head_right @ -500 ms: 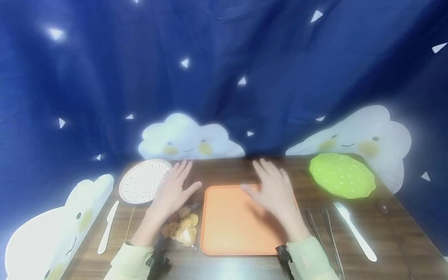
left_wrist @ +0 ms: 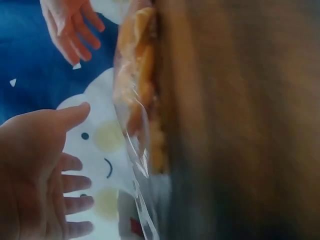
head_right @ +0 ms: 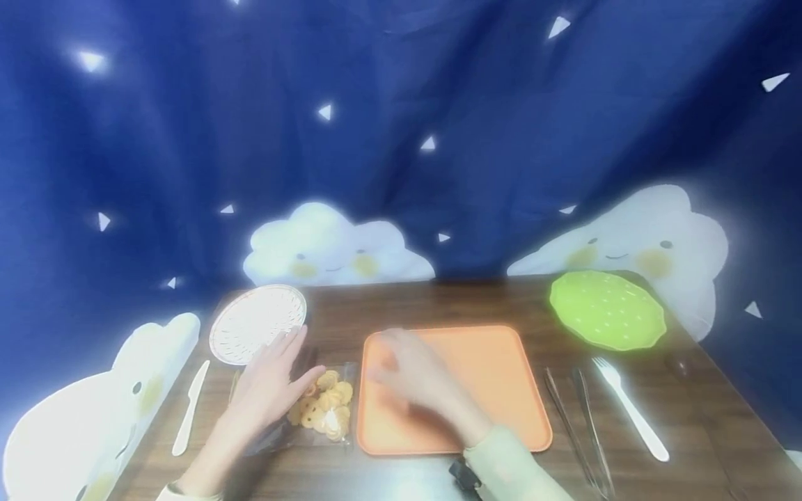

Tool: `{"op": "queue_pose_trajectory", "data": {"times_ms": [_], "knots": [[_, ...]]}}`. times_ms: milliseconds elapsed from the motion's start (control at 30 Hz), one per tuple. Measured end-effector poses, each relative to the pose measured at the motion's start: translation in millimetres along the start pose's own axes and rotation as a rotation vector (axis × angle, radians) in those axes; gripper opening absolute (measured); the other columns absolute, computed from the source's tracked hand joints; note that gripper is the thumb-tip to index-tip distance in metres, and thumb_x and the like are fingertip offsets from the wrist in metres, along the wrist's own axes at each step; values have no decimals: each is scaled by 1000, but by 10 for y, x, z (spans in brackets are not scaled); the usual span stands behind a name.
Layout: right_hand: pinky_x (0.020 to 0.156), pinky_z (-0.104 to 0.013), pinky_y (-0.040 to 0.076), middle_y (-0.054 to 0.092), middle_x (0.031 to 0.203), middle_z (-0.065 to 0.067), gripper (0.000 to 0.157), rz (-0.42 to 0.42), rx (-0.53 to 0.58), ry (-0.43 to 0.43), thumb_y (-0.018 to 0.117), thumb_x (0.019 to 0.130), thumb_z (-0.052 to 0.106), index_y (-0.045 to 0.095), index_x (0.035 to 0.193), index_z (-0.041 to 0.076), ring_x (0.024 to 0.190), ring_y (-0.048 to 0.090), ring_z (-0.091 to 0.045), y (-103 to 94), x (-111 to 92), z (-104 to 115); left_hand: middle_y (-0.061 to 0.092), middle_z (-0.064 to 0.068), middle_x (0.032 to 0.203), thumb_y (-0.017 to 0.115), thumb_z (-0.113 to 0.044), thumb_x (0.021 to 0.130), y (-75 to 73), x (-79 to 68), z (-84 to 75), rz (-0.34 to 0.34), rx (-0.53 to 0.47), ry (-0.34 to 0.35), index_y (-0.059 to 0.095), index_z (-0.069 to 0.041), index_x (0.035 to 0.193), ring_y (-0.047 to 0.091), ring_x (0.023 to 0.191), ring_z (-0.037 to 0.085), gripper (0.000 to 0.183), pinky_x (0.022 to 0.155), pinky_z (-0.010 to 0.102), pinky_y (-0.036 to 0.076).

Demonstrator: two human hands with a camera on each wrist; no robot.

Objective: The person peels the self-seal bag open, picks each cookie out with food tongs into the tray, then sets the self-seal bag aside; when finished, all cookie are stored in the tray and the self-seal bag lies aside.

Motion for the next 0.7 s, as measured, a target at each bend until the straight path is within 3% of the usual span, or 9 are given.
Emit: {"op": "queue_pose_trajectory", "data": {"times_ms": [167, 267, 400, 700], "knots": [[113, -45, 48, 60, 140, -2, 48, 119, -46, -159, 70, 94, 40, 62, 138, 25, 130, 57, -20, 359, 49, 332, 41, 14, 162, 58, -69, 91, 22, -332, 195, 11, -15, -4, 36, -13, 158, 38, 151, 38, 89, 124, 58, 32], [99, -33, 53, 65, 122, 3, 37, 145, -86, -251, 74, 91, 32, 70, 127, 25, 110, 60, -12, 498, 33, 497, 40, 17, 162, 55, -71, 92, 59, -489, 243, 46, -44, -14, 37, -10, 157, 39, 150, 40, 91, 122, 59, 34], [87, -21, 52, 65, 109, 8, 24, 175, -135, -351, 76, 89, 27, 76, 113, 27, 97, 58, -4, 634, 5, 624, 35, 19, 164, 48, -75, 93, 119, -638, 258, 121, -85, -41, 33, -6, 157, 36, 152, 40, 95, 122, 60, 34], [85, -19, 52, 62, 101, 13, 19, 191, -153, -393, 77, 85, 24, 76, 103, 30, 95, 55, 0, 801, -80, 675, 24, 23, 167, 39, -67, 100, 272, -883, 235, 270, -140, -39, 26, 0, 158, 23, 157, 39, 90, 126, 61, 24]]}}
Point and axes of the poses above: each hand's wrist, its own x-axis towards the middle knuckle, its own y-axis out of the palm, z = x × y, the point moved 5 cm from there along x, towards the middle knuckle
